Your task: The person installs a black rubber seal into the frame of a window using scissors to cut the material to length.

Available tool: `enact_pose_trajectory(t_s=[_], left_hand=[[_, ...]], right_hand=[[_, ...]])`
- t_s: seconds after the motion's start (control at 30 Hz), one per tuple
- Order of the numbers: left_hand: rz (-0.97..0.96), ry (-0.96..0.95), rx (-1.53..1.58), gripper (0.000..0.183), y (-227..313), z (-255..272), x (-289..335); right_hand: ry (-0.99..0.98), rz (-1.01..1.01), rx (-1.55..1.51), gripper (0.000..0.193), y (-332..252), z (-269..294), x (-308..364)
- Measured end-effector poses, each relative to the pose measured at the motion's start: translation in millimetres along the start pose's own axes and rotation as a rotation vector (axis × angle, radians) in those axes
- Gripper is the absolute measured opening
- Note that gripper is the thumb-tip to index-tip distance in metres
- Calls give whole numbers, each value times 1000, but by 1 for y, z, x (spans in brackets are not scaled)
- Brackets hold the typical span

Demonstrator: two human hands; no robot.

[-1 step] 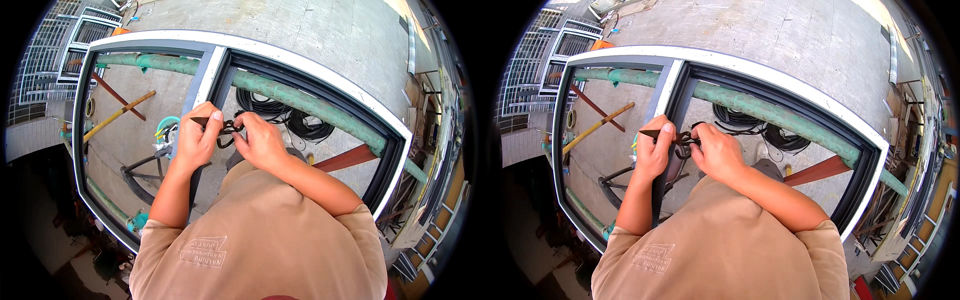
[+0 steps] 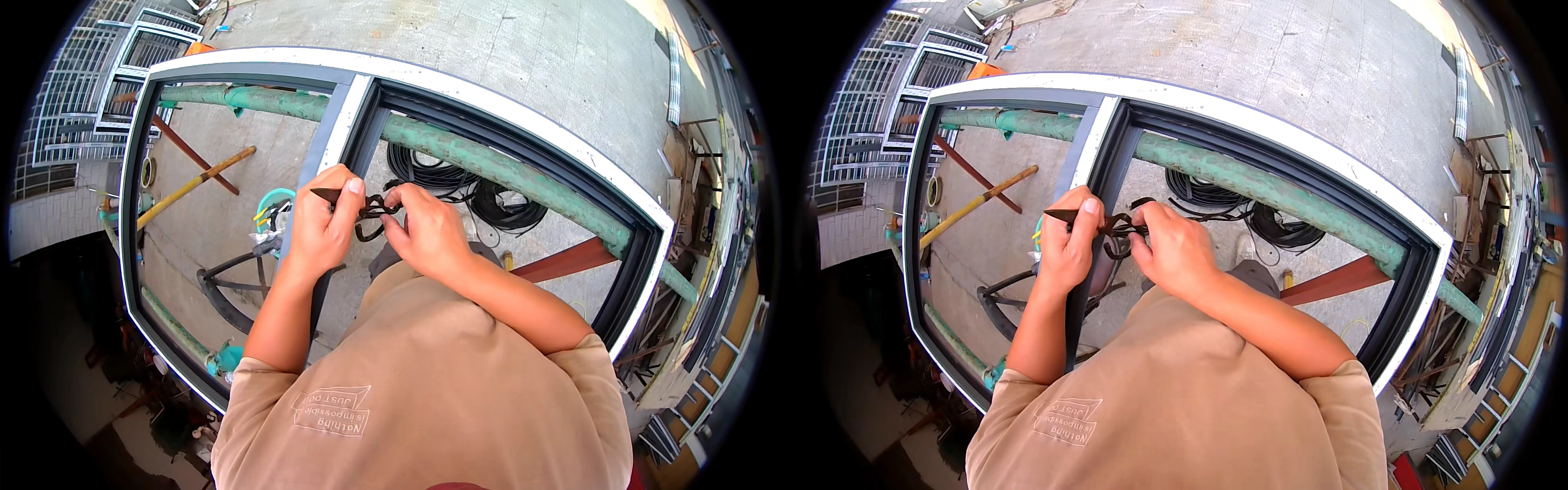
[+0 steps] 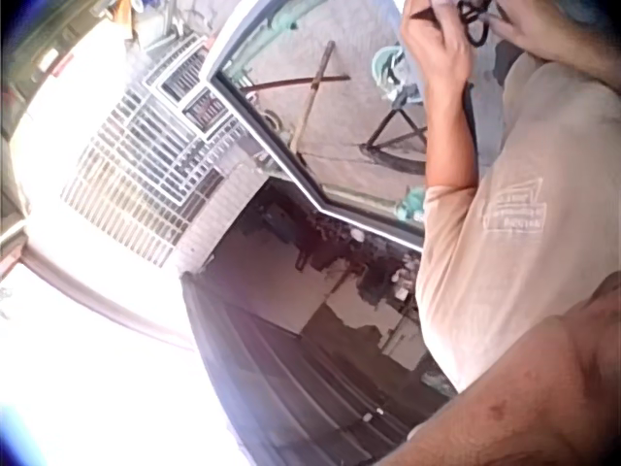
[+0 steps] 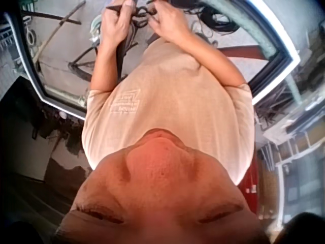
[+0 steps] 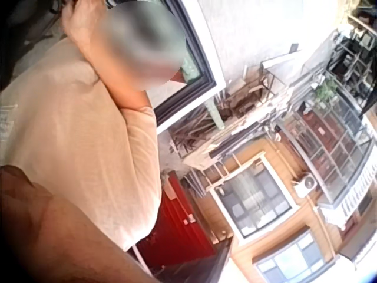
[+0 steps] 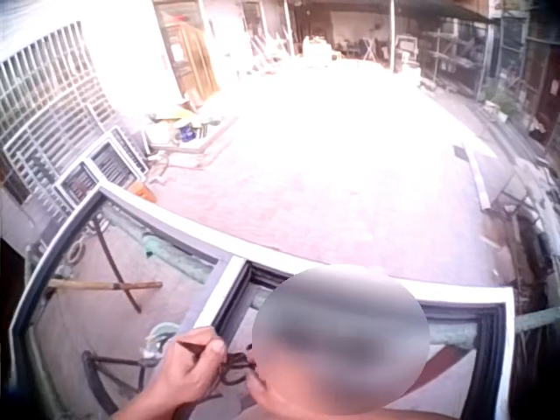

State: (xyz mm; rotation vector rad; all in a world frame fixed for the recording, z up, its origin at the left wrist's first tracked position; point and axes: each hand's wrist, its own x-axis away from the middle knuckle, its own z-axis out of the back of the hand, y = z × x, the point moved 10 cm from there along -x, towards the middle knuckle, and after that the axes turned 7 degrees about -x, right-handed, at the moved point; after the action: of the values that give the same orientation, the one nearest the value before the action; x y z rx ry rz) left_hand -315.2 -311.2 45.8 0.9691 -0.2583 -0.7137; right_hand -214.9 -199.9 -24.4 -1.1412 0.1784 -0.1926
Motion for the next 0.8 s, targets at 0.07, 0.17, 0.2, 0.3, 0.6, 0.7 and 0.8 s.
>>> enact_pose_trajectory(t_s=[0.07, 0.17, 0.2, 0.3, 0.6, 0.7, 0.8], left_hand=[[71, 28, 26, 30, -5, 2, 5], [272, 51, 228, 34, -25, -5, 16], [317, 50, 332, 26, -28, -11, 18], [207, 31, 406, 51, -32, -28, 16], [311, 58, 753, 60, -28, -30, 25], [303, 82, 1042, 55, -25, -32, 25], [272, 48, 1128, 53, -32, -34, 31]], right_hand=[[105, 5, -78, 37, 4, 4, 2], [-70, -58, -101, 30, 15, -17, -4], [-153, -226, -191, 28, 29, -23, -2], [-181, -290, -332, 31, 42, -29, -1], [-244, -162, -536, 22, 6, -16, -9], [-198, -51, -581, 20, 4, -12, -12], [-231, -62, -504, 19, 0, -8, -13]])
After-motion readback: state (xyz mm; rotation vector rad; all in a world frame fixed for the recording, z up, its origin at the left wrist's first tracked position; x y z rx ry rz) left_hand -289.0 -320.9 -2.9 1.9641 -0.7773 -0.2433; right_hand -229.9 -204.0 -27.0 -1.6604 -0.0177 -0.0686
